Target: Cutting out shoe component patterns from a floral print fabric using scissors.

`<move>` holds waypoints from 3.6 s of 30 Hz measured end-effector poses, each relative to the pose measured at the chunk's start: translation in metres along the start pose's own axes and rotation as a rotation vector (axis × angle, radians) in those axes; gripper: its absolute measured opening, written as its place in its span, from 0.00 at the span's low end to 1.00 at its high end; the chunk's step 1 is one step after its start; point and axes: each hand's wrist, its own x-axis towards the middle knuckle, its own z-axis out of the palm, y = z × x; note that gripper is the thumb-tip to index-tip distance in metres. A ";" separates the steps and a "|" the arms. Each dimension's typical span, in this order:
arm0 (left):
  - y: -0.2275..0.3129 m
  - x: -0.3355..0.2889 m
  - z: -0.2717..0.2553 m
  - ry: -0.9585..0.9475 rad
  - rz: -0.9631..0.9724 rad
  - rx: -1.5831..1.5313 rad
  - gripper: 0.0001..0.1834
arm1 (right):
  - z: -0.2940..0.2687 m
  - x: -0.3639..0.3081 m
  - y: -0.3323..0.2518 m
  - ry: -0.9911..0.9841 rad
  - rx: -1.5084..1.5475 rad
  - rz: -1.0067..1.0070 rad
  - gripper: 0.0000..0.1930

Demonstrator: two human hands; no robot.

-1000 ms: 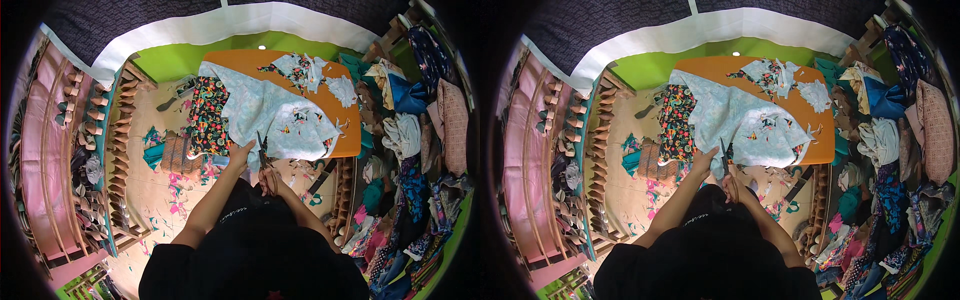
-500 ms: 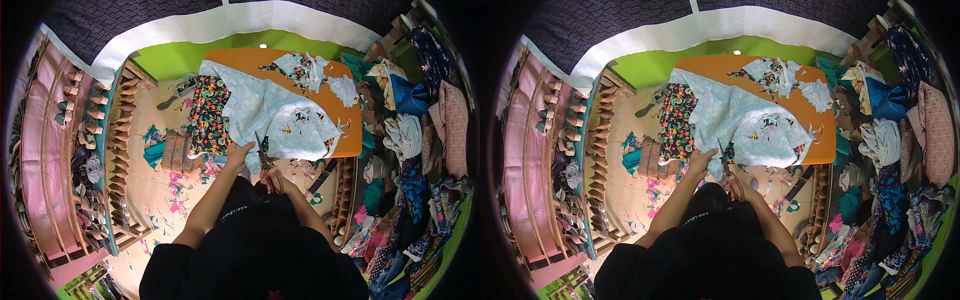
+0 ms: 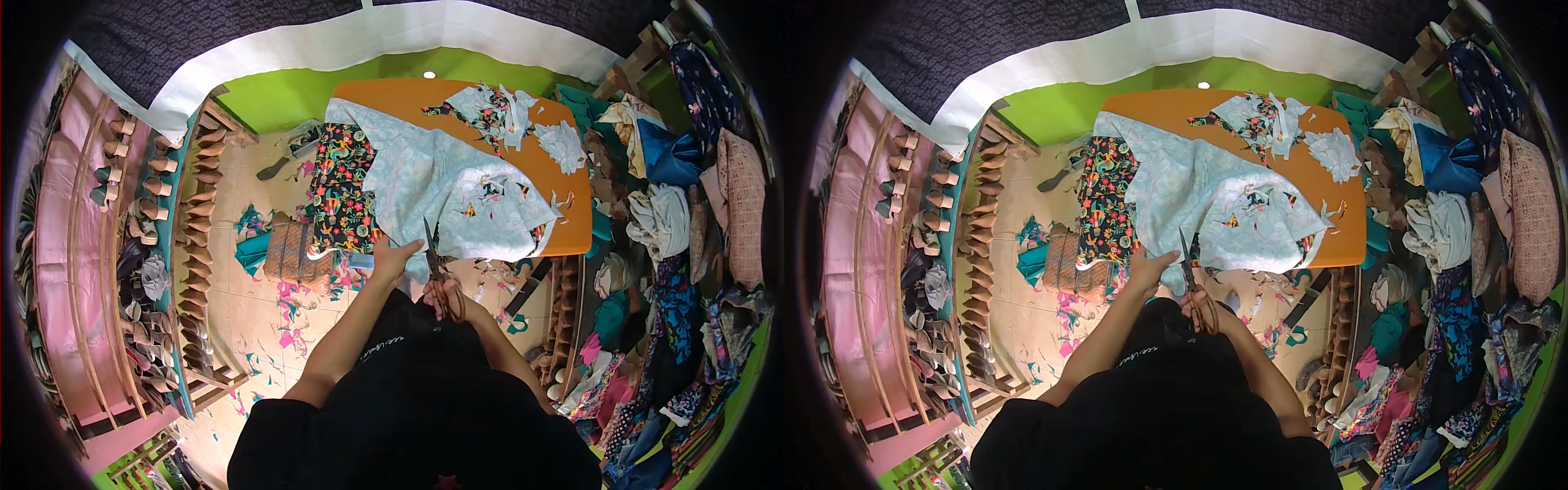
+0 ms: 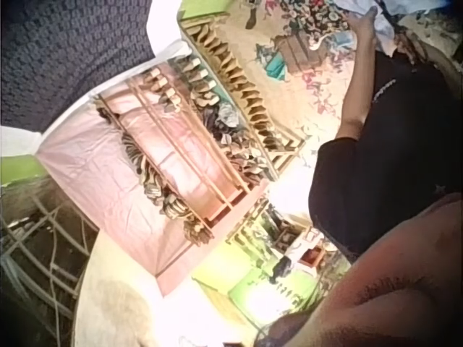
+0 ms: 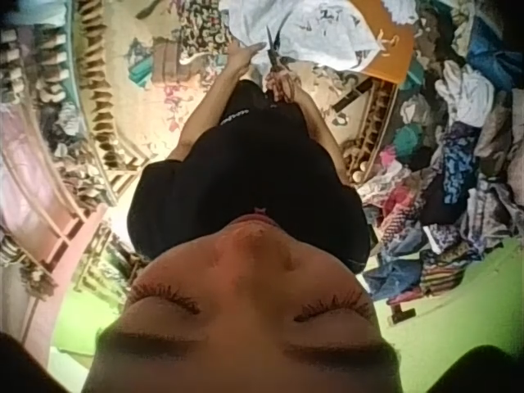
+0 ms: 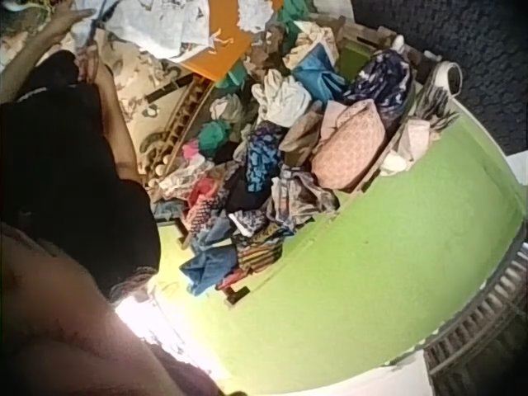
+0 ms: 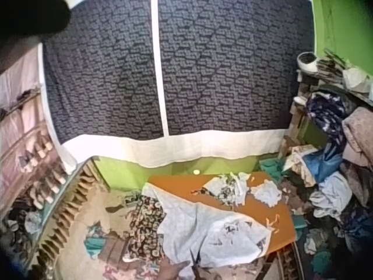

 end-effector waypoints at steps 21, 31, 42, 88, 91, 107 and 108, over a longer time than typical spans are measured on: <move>-0.004 0.001 0.003 0.067 0.074 -0.051 0.21 | 0.001 0.005 -0.003 -0.057 0.044 0.047 0.48; -0.005 0.002 0.003 0.076 0.038 -0.052 0.22 | 0.011 -0.001 -0.014 0.075 -0.074 0.027 0.33; 0.000 0.002 0.010 -0.004 -0.121 -0.247 0.22 | 0.005 0.003 -0.001 0.141 -0.307 -0.066 0.36; -0.003 -0.005 0.008 -0.095 -0.123 -0.171 0.19 | 0.009 0.003 -0.016 0.220 -0.140 0.020 0.39; -0.005 -0.002 0.006 -0.062 -0.116 -0.119 0.19 | 0.007 0.008 -0.015 0.199 -0.068 -0.021 0.40; 0.000 -0.008 0.004 -0.070 -0.194 -0.174 0.20 | 0.008 0.012 -0.010 0.214 -0.046 0.052 0.36; 0.003 -0.010 0.006 -0.043 -0.189 -0.138 0.20 | 0.007 0.012 -0.011 0.215 -0.046 0.053 0.36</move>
